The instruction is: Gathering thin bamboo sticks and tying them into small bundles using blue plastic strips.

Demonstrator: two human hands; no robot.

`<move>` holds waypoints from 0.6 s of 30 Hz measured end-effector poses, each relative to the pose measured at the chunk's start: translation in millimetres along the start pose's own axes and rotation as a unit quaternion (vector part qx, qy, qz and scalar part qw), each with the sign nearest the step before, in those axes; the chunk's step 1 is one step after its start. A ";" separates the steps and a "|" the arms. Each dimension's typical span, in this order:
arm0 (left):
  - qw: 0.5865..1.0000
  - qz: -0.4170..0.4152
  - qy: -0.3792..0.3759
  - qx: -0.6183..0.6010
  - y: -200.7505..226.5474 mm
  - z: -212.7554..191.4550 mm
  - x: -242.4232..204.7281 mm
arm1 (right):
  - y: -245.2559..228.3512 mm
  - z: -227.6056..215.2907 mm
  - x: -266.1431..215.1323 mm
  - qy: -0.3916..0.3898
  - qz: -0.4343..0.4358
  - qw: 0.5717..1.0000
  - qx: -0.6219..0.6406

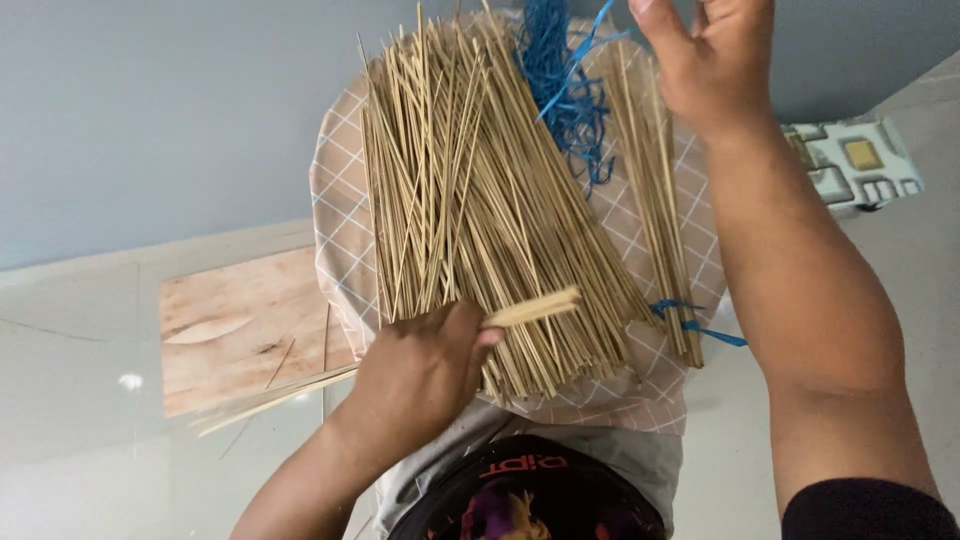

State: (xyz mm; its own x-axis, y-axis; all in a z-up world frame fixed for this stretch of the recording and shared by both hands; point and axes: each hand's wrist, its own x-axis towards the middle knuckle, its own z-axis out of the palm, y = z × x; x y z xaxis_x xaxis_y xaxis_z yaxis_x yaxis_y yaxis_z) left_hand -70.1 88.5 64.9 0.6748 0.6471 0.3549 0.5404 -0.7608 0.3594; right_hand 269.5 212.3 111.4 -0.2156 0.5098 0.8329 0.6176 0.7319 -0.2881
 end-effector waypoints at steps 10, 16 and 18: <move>0.996 0.068 0.011 0.049 34.1 -19.5 27.9 | -114.7 -52.0 -35.0 -0.084 0.202 0.860 0.461; 0.984 0.083 -0.071 0.144 64.4 -35.3 43.2 | -125.7 -91.6 -60.2 -0.117 0.131 0.901 0.398; 0.982 0.068 -0.077 0.157 71.0 -40.1 49.9 | -144.6 -102.6 -53.0 -0.119 0.119 0.910 0.378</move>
State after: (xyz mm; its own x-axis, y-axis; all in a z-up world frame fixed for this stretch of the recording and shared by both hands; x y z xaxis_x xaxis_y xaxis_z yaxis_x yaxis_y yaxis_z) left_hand -18.2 68.8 142.8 0.8066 0.5416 0.2369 0.5521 -0.8334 0.0254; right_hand 269.3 33.1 157.4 -0.3574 0.7130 0.6033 -0.0082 0.6435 -0.7654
